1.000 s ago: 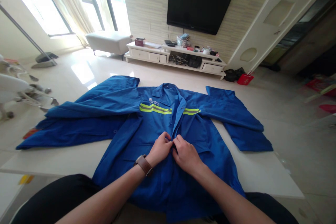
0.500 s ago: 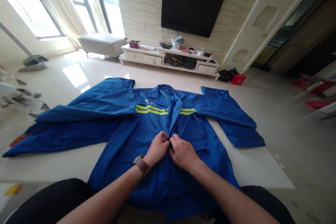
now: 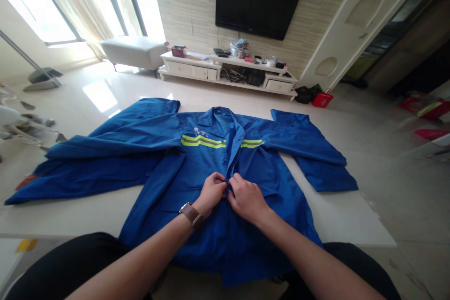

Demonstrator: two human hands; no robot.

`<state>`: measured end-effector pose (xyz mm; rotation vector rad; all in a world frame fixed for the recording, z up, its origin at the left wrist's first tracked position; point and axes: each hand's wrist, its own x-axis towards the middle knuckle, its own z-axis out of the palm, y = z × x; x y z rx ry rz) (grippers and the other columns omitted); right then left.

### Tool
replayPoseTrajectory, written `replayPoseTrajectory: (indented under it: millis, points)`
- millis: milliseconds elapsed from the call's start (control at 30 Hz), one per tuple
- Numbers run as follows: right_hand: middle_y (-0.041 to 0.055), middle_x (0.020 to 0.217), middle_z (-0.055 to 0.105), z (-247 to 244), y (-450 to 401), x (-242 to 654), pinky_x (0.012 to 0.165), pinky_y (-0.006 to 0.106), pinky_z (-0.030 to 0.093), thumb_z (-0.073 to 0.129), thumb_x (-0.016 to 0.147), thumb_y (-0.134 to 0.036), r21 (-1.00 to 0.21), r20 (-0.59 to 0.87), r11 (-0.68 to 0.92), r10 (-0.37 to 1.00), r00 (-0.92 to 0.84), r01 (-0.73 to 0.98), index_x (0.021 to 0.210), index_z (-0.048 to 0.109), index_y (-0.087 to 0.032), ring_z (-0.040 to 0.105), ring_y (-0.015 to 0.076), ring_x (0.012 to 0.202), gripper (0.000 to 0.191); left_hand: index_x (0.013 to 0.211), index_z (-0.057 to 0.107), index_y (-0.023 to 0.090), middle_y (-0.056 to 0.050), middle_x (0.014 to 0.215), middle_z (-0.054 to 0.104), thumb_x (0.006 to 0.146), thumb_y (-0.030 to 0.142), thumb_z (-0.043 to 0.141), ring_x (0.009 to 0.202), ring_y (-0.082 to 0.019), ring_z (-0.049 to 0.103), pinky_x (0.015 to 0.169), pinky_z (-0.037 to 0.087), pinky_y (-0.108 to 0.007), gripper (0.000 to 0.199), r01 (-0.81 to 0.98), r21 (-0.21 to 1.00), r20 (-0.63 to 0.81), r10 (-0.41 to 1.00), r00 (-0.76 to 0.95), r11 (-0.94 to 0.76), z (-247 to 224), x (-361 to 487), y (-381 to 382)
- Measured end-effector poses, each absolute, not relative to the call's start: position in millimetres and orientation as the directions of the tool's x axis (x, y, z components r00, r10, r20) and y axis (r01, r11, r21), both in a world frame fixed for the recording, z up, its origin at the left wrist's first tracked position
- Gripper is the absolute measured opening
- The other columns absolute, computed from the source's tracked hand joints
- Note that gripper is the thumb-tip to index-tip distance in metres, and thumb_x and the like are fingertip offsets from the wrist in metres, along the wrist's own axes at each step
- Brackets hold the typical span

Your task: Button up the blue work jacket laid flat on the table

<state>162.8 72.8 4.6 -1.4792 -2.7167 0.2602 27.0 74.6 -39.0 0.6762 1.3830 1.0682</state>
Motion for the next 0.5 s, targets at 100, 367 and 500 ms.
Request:
replayPoseTrajectory:
  millis: [100, 367, 500]
  points:
    - [0.0067, 0.105, 0.061, 5.3, 72.8, 162.7, 0.067, 0.027, 0.042, 0.048, 0.096, -0.026, -0.171, -0.046, 0.523, 0.842, -0.537, 0.835, 0.104, 0.058, -0.020, 0.066, 0.0199, 0.089, 0.014, 0.083, 0.050, 0.018, 0.009, 0.053, 0.049, 0.068, 0.008, 0.066, 0.046, -0.007, 0.048, 0.046, 0.040, -0.016, 0.024, -0.230, 0.871, -0.473, 0.868, -0.154, 0.434, -36.2, 28.3, 73.4]
    - [0.0065, 0.105, 0.062, 4.6, 73.1, 162.7, 0.065, 0.027, 0.040, 0.047, 0.097, -0.024, -0.181, -0.032, 0.523, 0.844, -0.536, 0.833, 0.102, 0.058, -0.020, 0.065, 0.0191, 0.087, 0.013, 0.082, 0.050, 0.017, 0.008, 0.056, 0.049, 0.070, 0.005, 0.058, 0.044, -0.005, 0.045, 0.047, 0.039, -0.016, 0.019, -0.318, 0.799, -0.576, 0.802, -0.157, 0.511, -35.0, 28.7, 72.5]
    - [0.0068, 0.105, 0.061, 4.3, 74.7, 162.4, 0.064, 0.027, 0.040, 0.045, 0.096, -0.022, -0.179, -0.039, 0.521, 0.844, -0.535, 0.834, 0.104, 0.057, -0.020, 0.065, 0.0187, 0.085, 0.014, 0.077, 0.050, 0.017, 0.008, 0.057, 0.047, 0.071, 0.009, 0.061, 0.045, -0.004, 0.044, 0.047, 0.038, -0.016, 0.015, -0.346, 0.791, -0.573, 0.809, -0.130, 0.505, -33.6, 28.1, 71.8]
